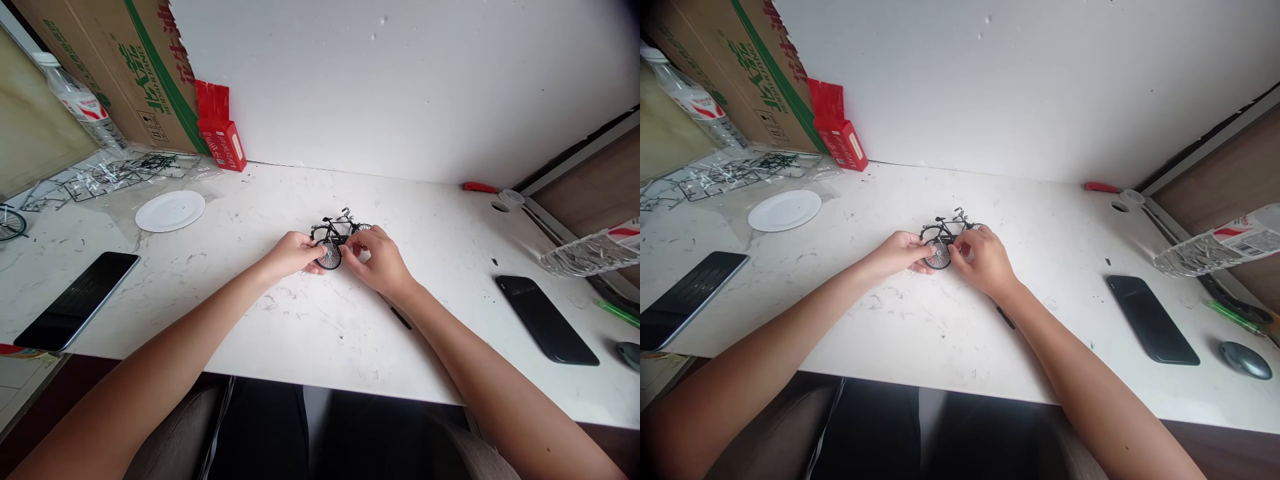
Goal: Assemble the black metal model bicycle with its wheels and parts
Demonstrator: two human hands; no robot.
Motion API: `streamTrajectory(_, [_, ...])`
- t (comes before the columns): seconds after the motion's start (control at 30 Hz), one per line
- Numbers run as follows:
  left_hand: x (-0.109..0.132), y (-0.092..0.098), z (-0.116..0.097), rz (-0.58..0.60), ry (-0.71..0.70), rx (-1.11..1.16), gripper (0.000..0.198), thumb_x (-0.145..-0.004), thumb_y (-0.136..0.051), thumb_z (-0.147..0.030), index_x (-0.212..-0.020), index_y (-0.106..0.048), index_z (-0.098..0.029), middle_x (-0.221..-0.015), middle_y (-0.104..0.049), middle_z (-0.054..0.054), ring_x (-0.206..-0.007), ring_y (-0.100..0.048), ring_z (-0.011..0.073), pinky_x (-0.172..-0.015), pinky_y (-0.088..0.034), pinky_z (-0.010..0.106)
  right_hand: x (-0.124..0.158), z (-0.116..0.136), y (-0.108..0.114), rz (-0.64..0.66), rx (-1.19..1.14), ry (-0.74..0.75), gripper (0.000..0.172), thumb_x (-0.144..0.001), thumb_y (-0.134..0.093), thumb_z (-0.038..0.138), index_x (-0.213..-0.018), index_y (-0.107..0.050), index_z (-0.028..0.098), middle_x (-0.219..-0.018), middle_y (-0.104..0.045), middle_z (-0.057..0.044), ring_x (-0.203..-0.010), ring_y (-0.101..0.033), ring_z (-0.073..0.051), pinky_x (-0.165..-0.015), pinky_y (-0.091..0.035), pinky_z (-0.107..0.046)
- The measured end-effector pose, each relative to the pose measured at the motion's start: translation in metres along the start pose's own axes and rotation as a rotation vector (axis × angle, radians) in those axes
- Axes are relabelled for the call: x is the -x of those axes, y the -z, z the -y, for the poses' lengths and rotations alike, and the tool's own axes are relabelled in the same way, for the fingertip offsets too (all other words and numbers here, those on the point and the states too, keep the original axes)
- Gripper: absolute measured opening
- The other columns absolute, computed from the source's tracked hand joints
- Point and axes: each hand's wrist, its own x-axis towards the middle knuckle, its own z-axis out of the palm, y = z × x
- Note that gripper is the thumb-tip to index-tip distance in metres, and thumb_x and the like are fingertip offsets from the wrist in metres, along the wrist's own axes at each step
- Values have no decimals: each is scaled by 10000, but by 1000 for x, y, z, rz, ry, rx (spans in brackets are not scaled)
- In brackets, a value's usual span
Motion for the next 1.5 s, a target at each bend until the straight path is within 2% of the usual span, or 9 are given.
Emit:
streamTrajectory(0.13, [1, 0, 0, 21, -5, -21, 263, -898, -835, -343, -927, -728, -104, -977, -826, 120, -733, -814, 200, -767, -644, 303, 1, 9, -6, -25, -57, -15, 154, -1016, -645, 339, -956, -740, 234, -780, -713, -44, -826, -617, -236, -706, -477, -361])
streamTrajectory(0.4, [2, 0, -1, 9, -14, -25, 310, -836, -884, -378, -882, -729, -114, -934, -814, 104, -717, -811, 200, -755, -636, 292, -2, 13, -18, -47, 39, -143, 315, -1012, -661, 415, -769, -718, 223, -702, -689, -47, -738, -633, -223, -628, -419, -352])
streamTrajectory(0.7, [-2, -1, 2, -7, -16, -7, 211, -890, -826, -273, -1019, -744, -128, -1009, -822, 96, -716, -813, 198, -776, -664, 303, -3, 12, -19, 19, -30, -165, 218, -994, -663, 366, -897, -799, 225, -767, -747, -44, -706, -636, -200, -616, -422, -329])
streamTrajectory(0.9, [0, -4, -1, -36, 1, -4, 347, -892, -819, -223, -1204, -703, -123, -1007, -822, 89, -677, -800, 184, -736, -655, 295, -5, 11, -20, 75, -117, -213, 192, -990, -633, 343, -889, -740, 218, -690, -689, -7, -610, -575, -163, -602, -419, -312])
streamTrajectory(1.17, [3, -2, -4, 2, -7, -20, 273, -897, -826, -299, -1072, -721, -116, -1006, -818, 95, -683, -796, 172, -760, -636, 289, -3, 15, -18, 77, -40, -253, 119, -955, -613, 332, -883, -612, 239, -633, -645, 12, -552, -563, -171, -557, -389, -314])
streamTrajectory(1.33, [0, -1, 0, 8, -25, -18, 321, -870, -856, -346, -1064, -723, -127, -1012, -819, 95, -680, -790, 169, -751, -636, 294, -2, 14, -17, 99, -88, -247, 154, -980, -591, 357, -895, -631, 235, -622, -637, 11, -535, -549, -165, -545, -387, -314])
streamTrajectory(1.5, [-1, -2, 3, 11, -50, -53, 329, -867, -859, -350, -1075, -720, -137, -989, -814, 88, -684, -794, 179, -727, -639, 300, -2, 16, -13, 100, -18, -231, 123, -968, -599, 333, -909, -638, 233, -635, -641, 10, -537, -540, -164, -547, -381, -313])
